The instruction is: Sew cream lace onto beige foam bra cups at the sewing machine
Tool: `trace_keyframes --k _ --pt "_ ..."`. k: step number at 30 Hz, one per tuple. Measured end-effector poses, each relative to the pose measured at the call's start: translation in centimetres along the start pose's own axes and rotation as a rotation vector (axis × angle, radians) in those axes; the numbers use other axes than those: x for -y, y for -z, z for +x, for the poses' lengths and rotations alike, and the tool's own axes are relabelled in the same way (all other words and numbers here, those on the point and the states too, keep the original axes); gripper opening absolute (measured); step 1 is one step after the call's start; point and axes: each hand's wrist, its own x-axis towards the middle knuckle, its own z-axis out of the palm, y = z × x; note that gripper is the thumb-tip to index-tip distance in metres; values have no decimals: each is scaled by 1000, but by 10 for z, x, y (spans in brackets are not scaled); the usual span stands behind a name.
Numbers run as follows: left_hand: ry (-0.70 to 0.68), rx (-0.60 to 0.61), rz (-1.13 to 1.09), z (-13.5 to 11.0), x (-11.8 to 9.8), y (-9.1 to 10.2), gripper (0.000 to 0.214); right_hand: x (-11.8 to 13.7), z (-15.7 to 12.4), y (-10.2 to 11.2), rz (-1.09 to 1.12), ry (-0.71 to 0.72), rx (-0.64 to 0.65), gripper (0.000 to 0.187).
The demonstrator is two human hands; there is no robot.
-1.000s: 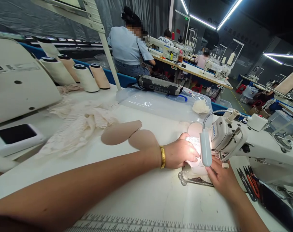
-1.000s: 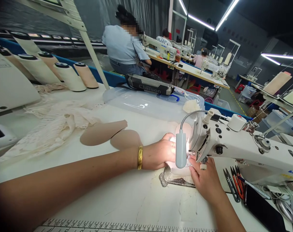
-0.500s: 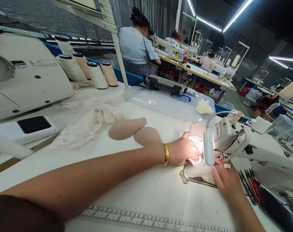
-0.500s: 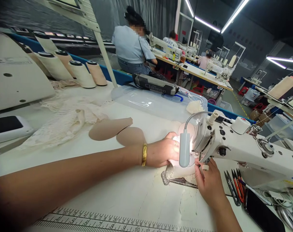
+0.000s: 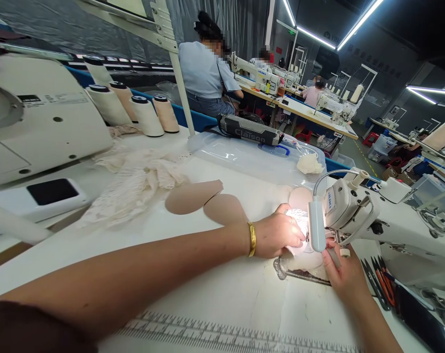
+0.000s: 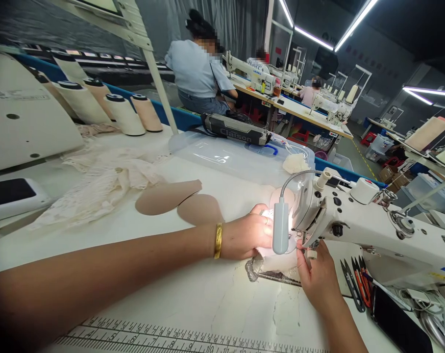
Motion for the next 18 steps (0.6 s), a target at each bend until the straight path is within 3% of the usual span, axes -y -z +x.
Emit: trace_keyframes --k 13,18 --pt "24 5 -3 -2 1 -1 29 -2 -3 2 12 -14 -8 17" --pt "33 27 60 -1 -2 0 20 -1 -3 2 4 -17 -13 16"
